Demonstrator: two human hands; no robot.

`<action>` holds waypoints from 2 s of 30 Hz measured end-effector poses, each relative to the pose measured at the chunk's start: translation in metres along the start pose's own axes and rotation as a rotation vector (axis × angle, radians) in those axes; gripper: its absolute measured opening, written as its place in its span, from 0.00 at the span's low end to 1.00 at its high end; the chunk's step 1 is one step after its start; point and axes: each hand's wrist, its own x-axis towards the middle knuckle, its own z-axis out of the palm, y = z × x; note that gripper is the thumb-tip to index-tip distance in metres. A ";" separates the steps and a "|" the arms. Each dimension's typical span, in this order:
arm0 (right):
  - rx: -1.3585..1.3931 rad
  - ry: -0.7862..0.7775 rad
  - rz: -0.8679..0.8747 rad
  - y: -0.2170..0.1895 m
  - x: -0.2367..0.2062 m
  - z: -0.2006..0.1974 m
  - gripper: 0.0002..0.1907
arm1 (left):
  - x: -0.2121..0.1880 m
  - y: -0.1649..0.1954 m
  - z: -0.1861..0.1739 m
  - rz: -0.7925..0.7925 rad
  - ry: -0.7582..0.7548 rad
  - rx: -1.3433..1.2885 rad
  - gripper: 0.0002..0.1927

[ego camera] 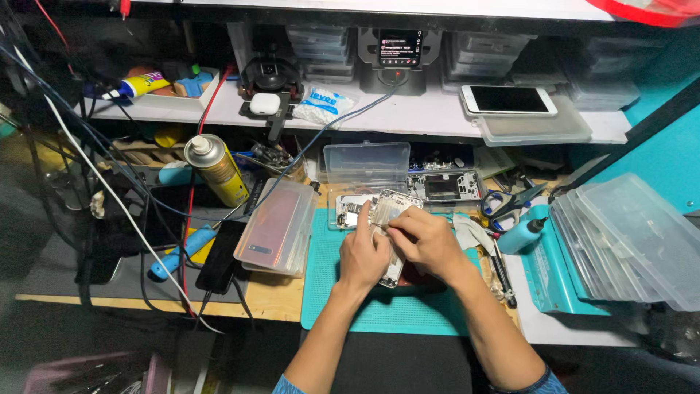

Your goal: The person works on a disassembled phone at a repair bench, holding the phone chassis with one hand while using a small hand tool with the other to pry and reposition internal components. They repeatedly reposition the phone, work on its inner frame, and place small parts on the mat beside the device.

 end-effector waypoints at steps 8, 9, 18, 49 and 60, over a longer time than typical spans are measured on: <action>0.073 0.045 0.032 0.000 0.000 0.001 0.09 | 0.007 -0.002 0.003 0.101 0.040 0.057 0.36; 0.081 0.050 0.060 0.000 0.001 0.001 0.11 | 0.008 -0.002 0.002 0.124 0.050 0.053 0.37; 0.064 0.030 0.004 -0.001 0.004 0.001 0.06 | 0.013 -0.003 0.003 0.086 0.033 0.000 0.36; 0.046 0.047 -0.016 0.008 0.005 -0.007 0.08 | 0.019 0.003 0.007 0.072 -0.025 -0.055 0.36; 0.064 0.056 -0.017 0.000 0.009 -0.004 0.08 | 0.019 0.000 0.000 0.011 -0.052 -0.097 0.36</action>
